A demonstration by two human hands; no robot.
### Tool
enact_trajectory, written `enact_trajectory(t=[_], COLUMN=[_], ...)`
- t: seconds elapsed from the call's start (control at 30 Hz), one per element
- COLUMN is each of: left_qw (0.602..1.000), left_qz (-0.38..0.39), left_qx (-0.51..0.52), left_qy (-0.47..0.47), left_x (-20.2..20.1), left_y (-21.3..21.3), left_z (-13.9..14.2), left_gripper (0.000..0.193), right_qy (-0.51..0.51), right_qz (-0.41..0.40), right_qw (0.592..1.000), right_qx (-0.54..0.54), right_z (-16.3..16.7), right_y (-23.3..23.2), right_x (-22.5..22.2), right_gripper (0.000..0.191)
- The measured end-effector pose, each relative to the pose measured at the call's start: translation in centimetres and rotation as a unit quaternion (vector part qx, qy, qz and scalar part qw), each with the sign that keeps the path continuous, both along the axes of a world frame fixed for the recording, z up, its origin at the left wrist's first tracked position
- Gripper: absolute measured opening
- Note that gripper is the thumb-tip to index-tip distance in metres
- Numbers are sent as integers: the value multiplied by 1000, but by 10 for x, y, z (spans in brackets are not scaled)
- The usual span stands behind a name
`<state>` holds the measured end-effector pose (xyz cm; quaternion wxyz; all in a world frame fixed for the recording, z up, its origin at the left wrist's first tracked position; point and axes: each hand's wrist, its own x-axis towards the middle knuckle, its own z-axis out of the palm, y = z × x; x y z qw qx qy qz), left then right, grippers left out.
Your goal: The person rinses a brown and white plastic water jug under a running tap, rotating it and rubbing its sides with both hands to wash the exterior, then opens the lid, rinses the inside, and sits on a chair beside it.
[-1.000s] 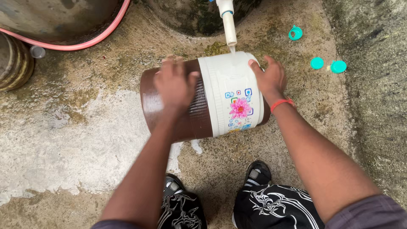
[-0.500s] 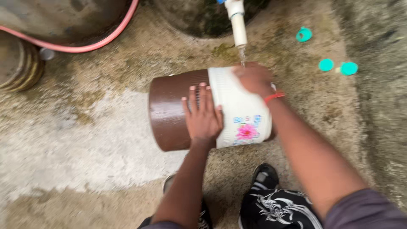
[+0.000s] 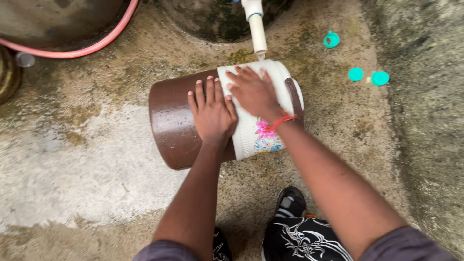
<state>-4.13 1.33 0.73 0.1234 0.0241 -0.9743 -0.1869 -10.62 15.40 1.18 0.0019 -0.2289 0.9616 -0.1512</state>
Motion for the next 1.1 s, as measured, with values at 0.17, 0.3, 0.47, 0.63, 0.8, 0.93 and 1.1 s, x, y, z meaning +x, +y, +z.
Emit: enact_trajectory(t=[0.17, 0.3, 0.47, 0.63, 0.8, 0.93, 1.1], left_qw=[999, 1000, 998, 996, 996, 996, 995], left_qz=[2, 3, 1, -6, -18, -17, -26], left_qx=[-18, -9, 23, 20, 9, 0, 31], left_qy=[28, 28, 63, 87, 84, 83, 93], left_x=[2, 5, 8, 15, 13, 12, 15], left_y=[2, 0, -1, 0, -4, -6, -5], left_z=[2, 0, -5, -8, -11, -14, -16], left_gripper=[57, 55, 51, 52, 52, 53, 55], right_qy=[-84, -29, 53, -45, -89, -31, -20], right_qz=[-120, -153, -20, 3, -183, -203, -49], right_qw=[987, 973, 994, 994, 968, 963, 997], right_qx=[73, 172, 92, 99, 144, 176, 64], right_z=[14, 4, -1, 31, 30, 5, -2], right_y=[36, -1, -13, 46, 26, -25, -16], right_x=[-18, -7, 12, 7, -1, 5, 15], right_gripper=[57, 61, 62, 59, 59, 61, 62])
